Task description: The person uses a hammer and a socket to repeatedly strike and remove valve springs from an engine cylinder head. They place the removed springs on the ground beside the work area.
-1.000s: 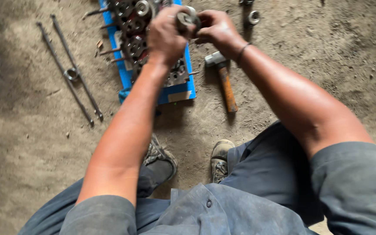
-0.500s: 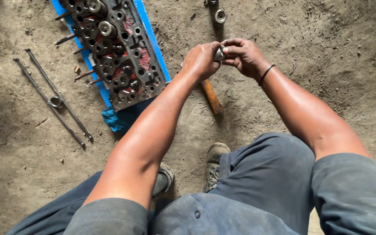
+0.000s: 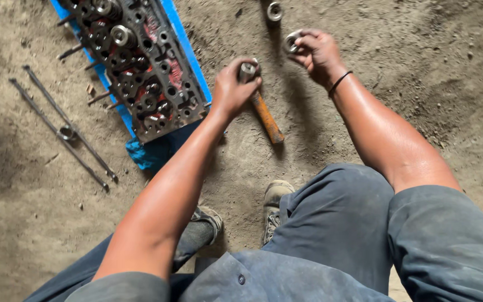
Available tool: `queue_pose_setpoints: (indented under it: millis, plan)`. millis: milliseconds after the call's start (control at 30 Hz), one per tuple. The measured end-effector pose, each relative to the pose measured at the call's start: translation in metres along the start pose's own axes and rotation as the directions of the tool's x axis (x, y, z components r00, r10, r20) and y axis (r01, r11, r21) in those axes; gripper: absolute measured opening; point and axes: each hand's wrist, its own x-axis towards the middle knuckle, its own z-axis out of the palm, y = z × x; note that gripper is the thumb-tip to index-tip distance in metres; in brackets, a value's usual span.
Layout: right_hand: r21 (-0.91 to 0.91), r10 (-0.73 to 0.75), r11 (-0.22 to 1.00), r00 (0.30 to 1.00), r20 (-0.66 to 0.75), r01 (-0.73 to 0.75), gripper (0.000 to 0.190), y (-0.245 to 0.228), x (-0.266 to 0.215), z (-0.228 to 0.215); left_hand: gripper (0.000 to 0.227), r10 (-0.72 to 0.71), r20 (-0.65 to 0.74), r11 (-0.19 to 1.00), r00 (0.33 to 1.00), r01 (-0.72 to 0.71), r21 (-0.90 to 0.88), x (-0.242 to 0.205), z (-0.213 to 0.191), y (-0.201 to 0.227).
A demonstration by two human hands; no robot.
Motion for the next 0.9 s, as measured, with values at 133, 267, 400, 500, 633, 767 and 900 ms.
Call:
queue_pose_setpoints:
  millis: [133,267,400,500,633,767,900]
  plan:
    - [-0.106,-0.018,0.994,0.997,-0.077,0.010,0.027,0.003,0.028,-0.003,0.033,-0.077,-0.029,0.995,0.997,0.079,0.057,-0.065,-0.029,-0.005]
    - [-0.129,0.004,0.992,1.000,0.022,-0.001,0.029,-0.003,0.039,-0.007,0.030,-0.232,-0.086,0.967,0.969,0.239,0.090,-0.120,-0.035,-0.006]
    - [-0.316,0.052,0.948,0.999,0.014,-0.045,0.031,0.005,0.055,0.004,0.025,-0.380,-0.255,0.902,0.889,0.417,0.108,-0.146,-0.049,-0.012]
    - [-0.497,-0.014,0.867,0.999,0.050,0.037,0.030,0.000,0.054,-0.009,0.017,-0.175,-0.431,0.949,0.885,0.268,0.167,-0.145,-0.054,-0.023]
    - [-0.549,-0.048,0.831,0.995,0.093,0.091,0.026,-0.006,0.054,-0.005,0.012,-0.063,-0.641,0.971,0.765,0.195,0.137,-0.130,-0.096,-0.052]
    - [-0.575,-0.034,0.816,0.997,0.064,0.065,0.024,-0.013,0.044,-0.001,0.020,0.021,-0.681,0.883,0.732,0.306,0.356,-0.111,-0.156,-0.085]
    - [-0.694,-0.146,0.710,0.989,0.021,0.120,0.021,-0.017,0.041,-0.013,0.017,-0.047,-0.514,0.840,0.857,0.313,0.444,-0.101,-0.183,-0.102]
